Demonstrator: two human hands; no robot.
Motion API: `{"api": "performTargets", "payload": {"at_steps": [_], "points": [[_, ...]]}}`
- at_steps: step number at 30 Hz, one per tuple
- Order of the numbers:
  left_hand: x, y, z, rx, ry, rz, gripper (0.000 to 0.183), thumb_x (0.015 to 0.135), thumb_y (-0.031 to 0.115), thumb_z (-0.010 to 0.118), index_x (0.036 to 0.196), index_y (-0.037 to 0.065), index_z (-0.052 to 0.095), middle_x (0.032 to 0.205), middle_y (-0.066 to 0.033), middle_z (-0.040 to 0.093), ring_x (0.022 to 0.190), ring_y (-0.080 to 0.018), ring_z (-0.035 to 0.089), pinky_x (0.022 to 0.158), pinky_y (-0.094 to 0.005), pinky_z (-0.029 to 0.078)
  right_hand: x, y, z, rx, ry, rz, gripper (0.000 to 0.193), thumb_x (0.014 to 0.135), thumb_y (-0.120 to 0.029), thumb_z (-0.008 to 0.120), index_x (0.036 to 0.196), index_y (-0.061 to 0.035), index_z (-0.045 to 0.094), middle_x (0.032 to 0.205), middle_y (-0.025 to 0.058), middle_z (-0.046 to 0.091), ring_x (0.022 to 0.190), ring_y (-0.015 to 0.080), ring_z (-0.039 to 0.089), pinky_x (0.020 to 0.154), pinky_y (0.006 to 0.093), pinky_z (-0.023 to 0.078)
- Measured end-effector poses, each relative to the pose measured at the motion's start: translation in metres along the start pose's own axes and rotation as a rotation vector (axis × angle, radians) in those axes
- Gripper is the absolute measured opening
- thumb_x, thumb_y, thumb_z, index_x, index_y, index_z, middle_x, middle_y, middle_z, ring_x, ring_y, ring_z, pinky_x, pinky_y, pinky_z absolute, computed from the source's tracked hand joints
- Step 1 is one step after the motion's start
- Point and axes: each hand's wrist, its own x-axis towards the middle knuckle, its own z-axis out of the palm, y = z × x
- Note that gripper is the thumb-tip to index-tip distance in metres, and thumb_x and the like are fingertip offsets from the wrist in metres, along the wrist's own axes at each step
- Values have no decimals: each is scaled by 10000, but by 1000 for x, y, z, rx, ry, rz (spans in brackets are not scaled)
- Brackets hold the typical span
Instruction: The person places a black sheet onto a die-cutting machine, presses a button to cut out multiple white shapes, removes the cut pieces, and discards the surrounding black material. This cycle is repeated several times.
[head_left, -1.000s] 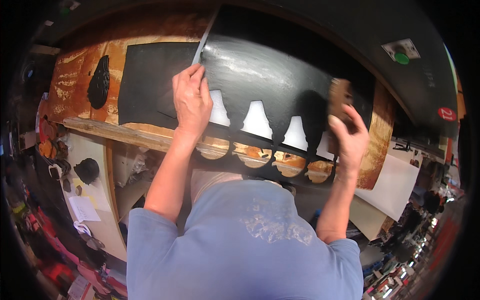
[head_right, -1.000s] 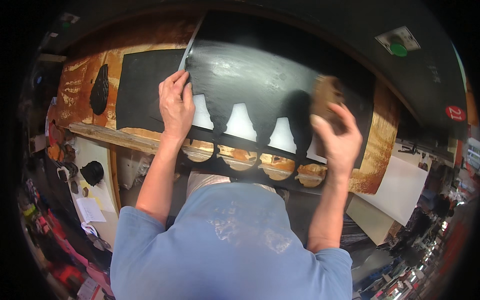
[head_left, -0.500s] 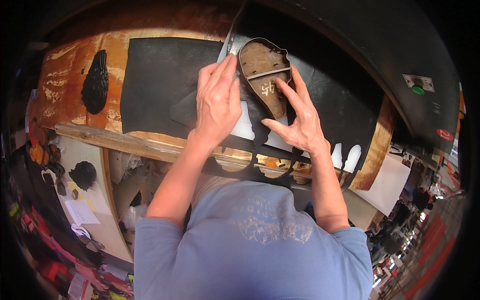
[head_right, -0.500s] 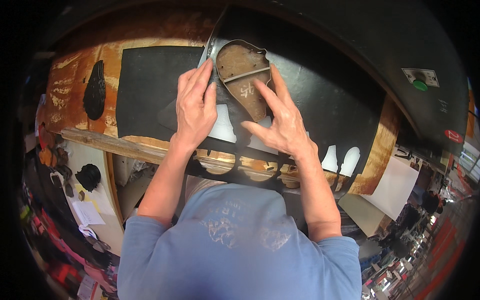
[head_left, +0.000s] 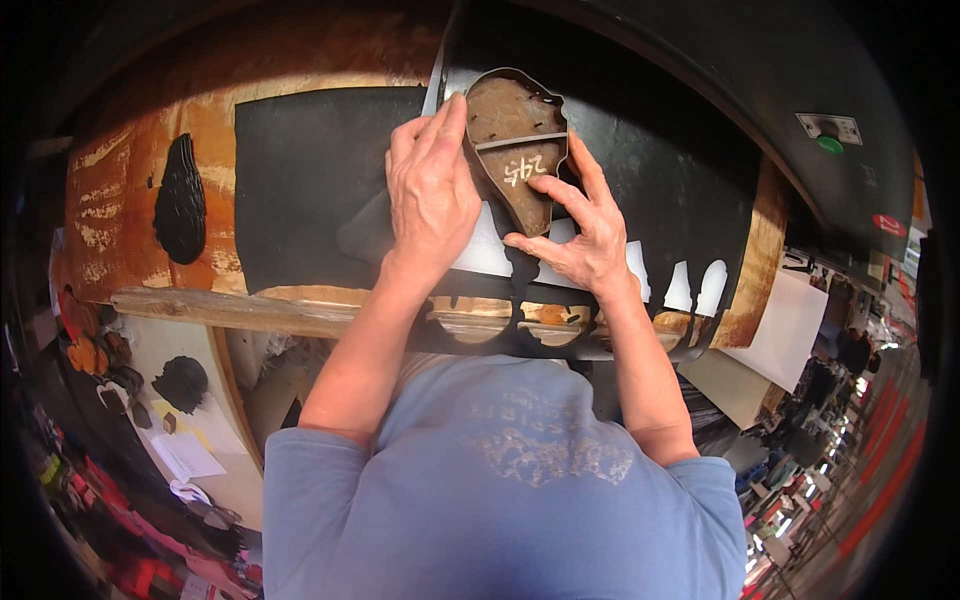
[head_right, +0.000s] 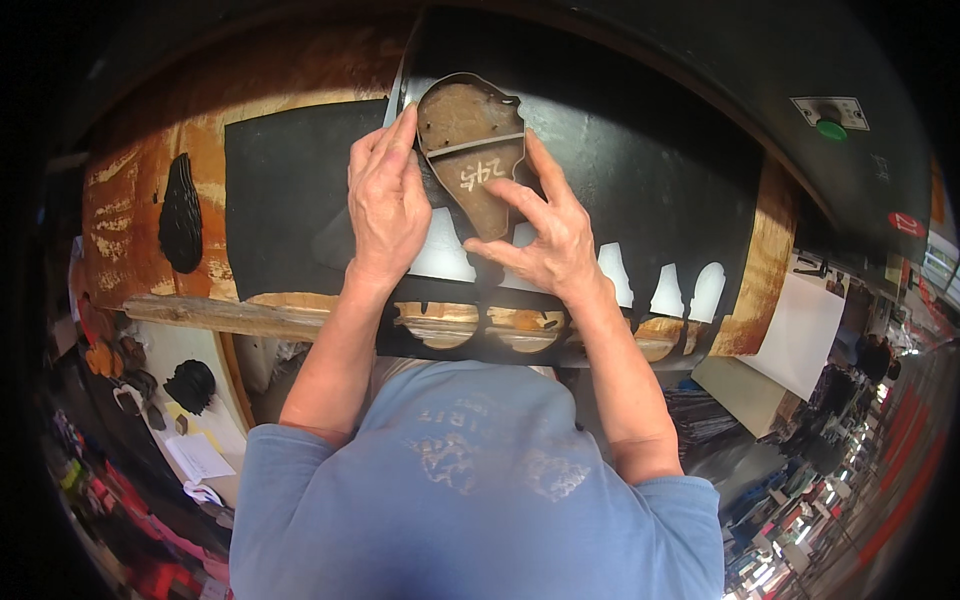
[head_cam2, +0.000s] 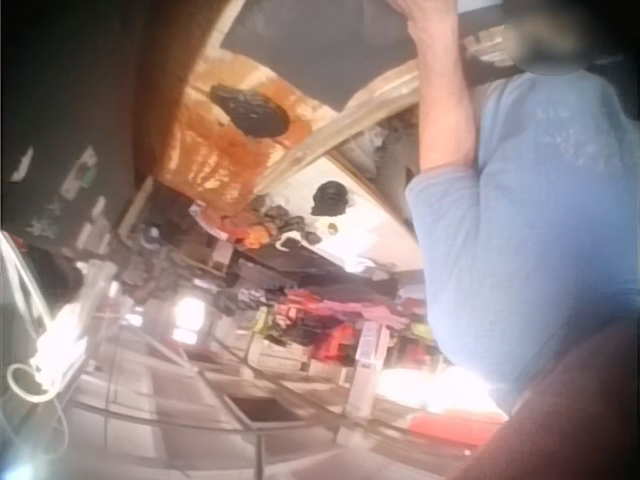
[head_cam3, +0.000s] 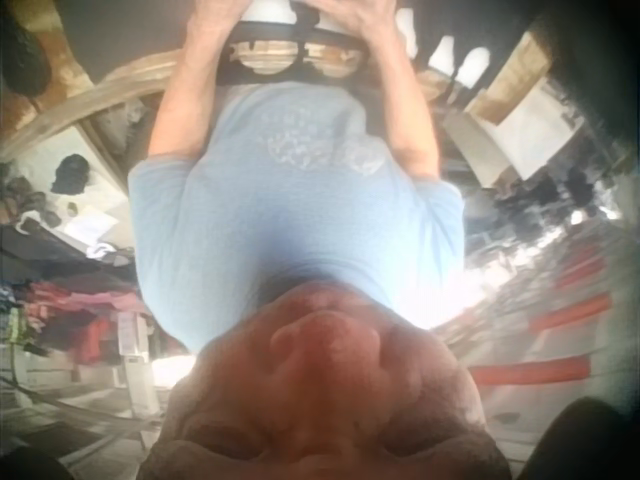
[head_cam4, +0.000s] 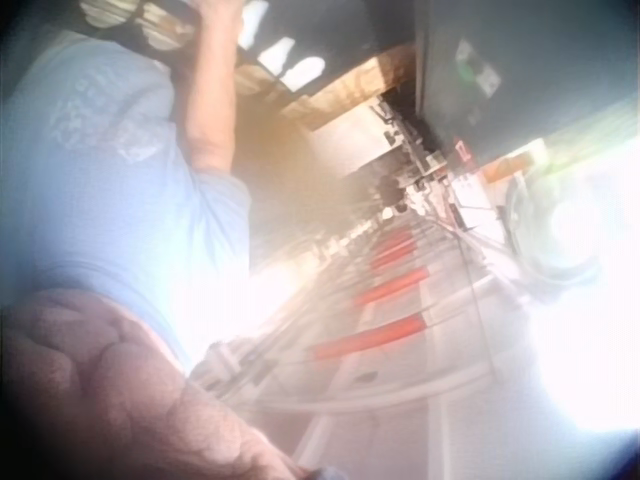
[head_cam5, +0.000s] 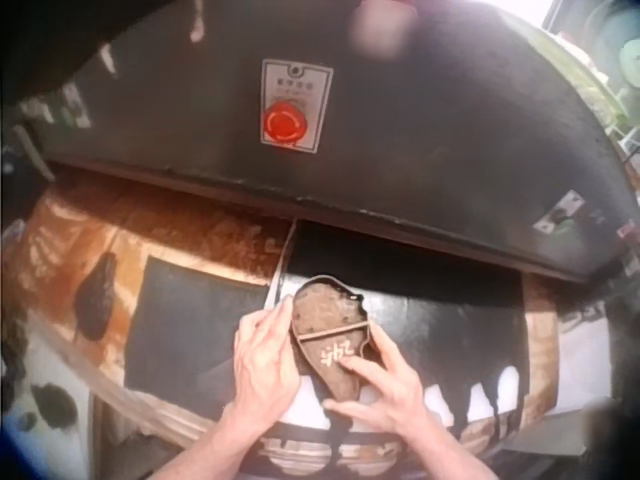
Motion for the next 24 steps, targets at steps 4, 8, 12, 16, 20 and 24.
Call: {"api": "performTargets", "payload": {"at_steps": [4, 8, 12, 16, 20, 24], "points": [[2, 1, 2, -20, 3, -21, 484, 962, -41, 606, 1444, -21, 637, 1306, -194, 733, 1200, -370, 636, 1051, -462, 500, 4, 0, 1, 10, 21, -6, 660, 625, -342, 1033, 1186, -97, 787, 1583, 313, 489, 1412, 470, 572, 1103, 499, 557], [2, 5, -11, -216, 28, -133, 410, 989, 0, 623, 1398, -20, 654, 1291, -206, 710, 1252, -376, 623, 1089, -456, 501, 3, 3, -5, -4, -46, -38, 830, 659, -337, 1019, 1379, -101, 682, 1602, 315, 446, 1448, 488, 515, 1165, 525, 503], [-36, 23, -54, -322, -67, -255, 243, 1063, 37, 631, 1287, -24, 704, 1063, -156, 779, 960, -218, 754, 886, -351, 593, -17, -1, -14, 38, 106, -57, 723, 784, -245, 949, 1399, -27, 637, 1474, 275, 584, 1314, 459, 613, 1065, 499, 549], [-99, 44, -72, -346, -262, -71, 107, 1047, 33, 656, 1075, -26, 741, 885, -101, 758, 803, -195, 719, 754, -334, 566, -45, -5, -34, 73, 378, 148, 319, 868, -79, 853, 1152, -16, 722, 1036, 127, 722, 922, 268, 724, 820, 381, 589], [-114, 29, -48, -6, -258, 298, 49, 938, -18, 747, 951, 12, 709, 821, -146, 713, 730, -334, 699, 668, -418, 547, -42, 12, -89, 165, 771, 200, 72, 992, 6, 705, 926, 5, 677, 843, 44, 667, 774, 115, 632, 708, 268, 520], [-117, 21, -41, 26, -167, 310, 73, 944, 24, 763, 893, 10, 713, 804, -167, 719, 705, -366, 703, 649, -443, 550, -30, 25, -166, -13, 1021, 89, 176, 1081, -134, 672, 1001, 21, 699, 844, 9, 677, 765, 82, 597, 722, 246, 504]]}}
